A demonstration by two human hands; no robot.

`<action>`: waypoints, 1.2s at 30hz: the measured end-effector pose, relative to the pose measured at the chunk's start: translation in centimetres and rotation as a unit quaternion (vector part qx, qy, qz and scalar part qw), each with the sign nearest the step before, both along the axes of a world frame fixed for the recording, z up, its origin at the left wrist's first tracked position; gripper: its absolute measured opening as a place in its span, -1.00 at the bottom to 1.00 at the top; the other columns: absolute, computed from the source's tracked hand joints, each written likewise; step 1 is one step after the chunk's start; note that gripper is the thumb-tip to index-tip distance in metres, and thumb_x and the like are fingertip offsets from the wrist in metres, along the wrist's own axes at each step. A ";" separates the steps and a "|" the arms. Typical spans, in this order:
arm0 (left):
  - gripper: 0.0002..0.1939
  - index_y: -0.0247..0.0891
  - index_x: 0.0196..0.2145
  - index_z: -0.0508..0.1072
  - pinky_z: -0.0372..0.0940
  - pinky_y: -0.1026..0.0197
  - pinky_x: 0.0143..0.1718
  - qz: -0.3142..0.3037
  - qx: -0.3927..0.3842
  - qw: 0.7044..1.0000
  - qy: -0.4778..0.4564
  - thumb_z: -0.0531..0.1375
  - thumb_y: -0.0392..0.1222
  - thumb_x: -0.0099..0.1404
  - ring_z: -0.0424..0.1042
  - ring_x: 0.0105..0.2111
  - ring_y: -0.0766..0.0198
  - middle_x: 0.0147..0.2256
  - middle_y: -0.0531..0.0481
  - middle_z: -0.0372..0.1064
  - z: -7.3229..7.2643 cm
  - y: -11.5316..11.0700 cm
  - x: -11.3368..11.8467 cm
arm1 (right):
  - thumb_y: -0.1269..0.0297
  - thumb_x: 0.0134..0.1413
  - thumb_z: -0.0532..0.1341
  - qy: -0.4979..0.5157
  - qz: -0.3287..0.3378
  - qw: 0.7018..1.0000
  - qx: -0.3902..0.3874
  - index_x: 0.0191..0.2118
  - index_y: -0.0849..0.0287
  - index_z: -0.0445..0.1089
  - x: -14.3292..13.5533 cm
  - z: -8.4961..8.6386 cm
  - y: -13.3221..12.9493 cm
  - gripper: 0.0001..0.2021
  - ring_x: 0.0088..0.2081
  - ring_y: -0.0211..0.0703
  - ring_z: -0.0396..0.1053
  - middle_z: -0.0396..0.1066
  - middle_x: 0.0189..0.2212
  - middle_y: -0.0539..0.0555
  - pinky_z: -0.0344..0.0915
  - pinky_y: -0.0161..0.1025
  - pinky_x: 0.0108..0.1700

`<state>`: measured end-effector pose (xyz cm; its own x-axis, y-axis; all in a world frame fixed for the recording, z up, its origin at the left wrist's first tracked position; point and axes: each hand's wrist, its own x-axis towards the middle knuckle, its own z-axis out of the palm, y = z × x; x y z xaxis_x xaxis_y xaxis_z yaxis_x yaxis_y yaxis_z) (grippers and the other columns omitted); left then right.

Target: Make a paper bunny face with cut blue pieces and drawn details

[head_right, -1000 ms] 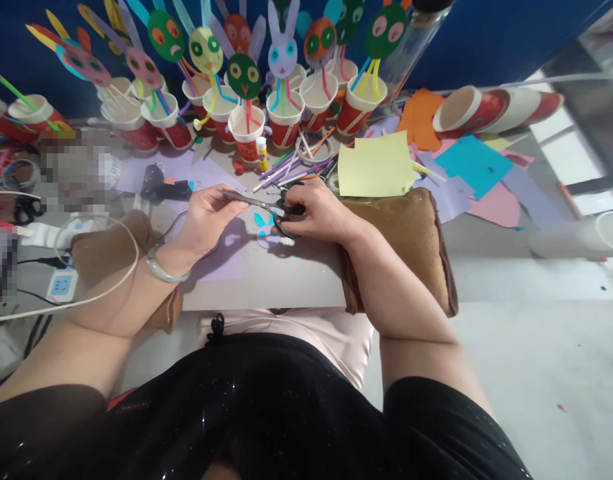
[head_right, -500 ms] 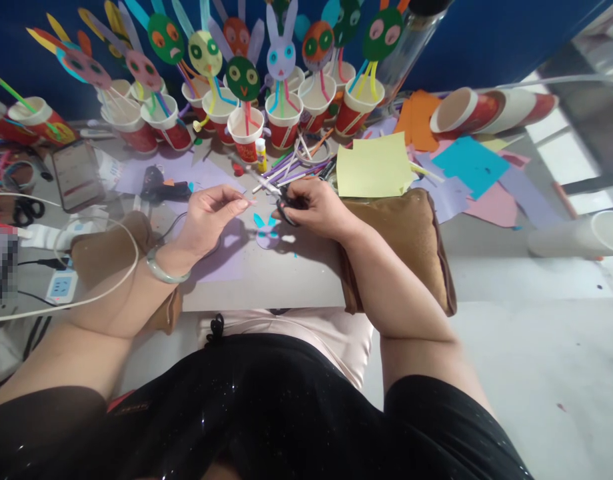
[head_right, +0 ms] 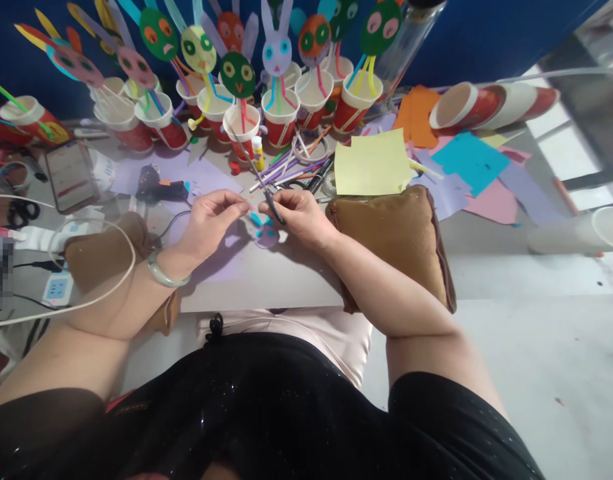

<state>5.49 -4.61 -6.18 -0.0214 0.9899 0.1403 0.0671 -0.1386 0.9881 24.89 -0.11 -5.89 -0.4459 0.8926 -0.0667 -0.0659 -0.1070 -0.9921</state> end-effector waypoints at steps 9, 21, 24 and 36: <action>-0.91 -0.19 -0.42 0.61 0.38 0.24 -0.28 -0.018 -0.003 1.000 -0.019 0.39 -0.18 0.20 0.46 -0.41 0.33 -0.44 0.06 0.56 -0.2 -0.1 0.3 | -0.03 -0.31 0.63 0.042 -0.019 0.999 -0.017 -0.52 0.17 0.45 -0.6 -0.6 -0.4 -0.54 -0.48 -0.34 0.23 0.40 -0.54 -0.06 0.23 -0.30 -0.42; -0.63 -0.22 -0.48 0.56 0.41 0.20 -0.16 -0.020 0.011 1.000 -0.011 0.13 -0.08 0.44 0.53 -0.32 0.27 -0.42 -0.01 0.54 0.3 -0.1 0.3 | -0.10 -0.27 0.61 0.063 0.027 0.997 -0.037 -0.54 0.18 0.37 -0.2 -0.4 0.0 -0.47 -0.54 -0.39 0.13 0.30 -0.60 -0.10 0.15 -0.33 -0.48; -0.68 -0.23 -0.44 0.58 0.38 0.21 -0.24 -0.030 -0.006 0.999 -0.009 0.23 -0.02 0.39 0.48 -0.37 0.29 -0.43 0.00 0.53 0.4 -0.1 0.2 | -0.09 -0.30 0.62 0.062 0.028 0.997 -0.035 -0.56 0.18 0.38 -0.2 -0.4 0.0 -0.47 -0.54 -0.40 0.13 0.30 -0.60 -0.11 0.16 -0.35 -0.48; -0.58 -0.23 -0.57 0.45 0.32 0.26 -0.27 -0.009 0.009 1.000 0.018 0.19 -0.04 0.42 0.39 -0.42 0.35 -0.51 0.03 0.42 0.3 0.0 0.1 | -0.04 -0.28 0.63 0.058 0.028 0.997 -0.047 -0.58 0.17 0.35 -0.2 -0.4 0.0 -0.48 -0.55 -0.41 0.10 0.20 -0.64 -0.14 0.24 -0.32 -0.45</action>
<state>5.62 -4.65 -5.92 0.0013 0.9873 0.1591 0.1007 -0.1584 0.9822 24.65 -0.10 -6.33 -0.5042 0.8585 -0.0932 -0.1707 -0.2049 -0.9638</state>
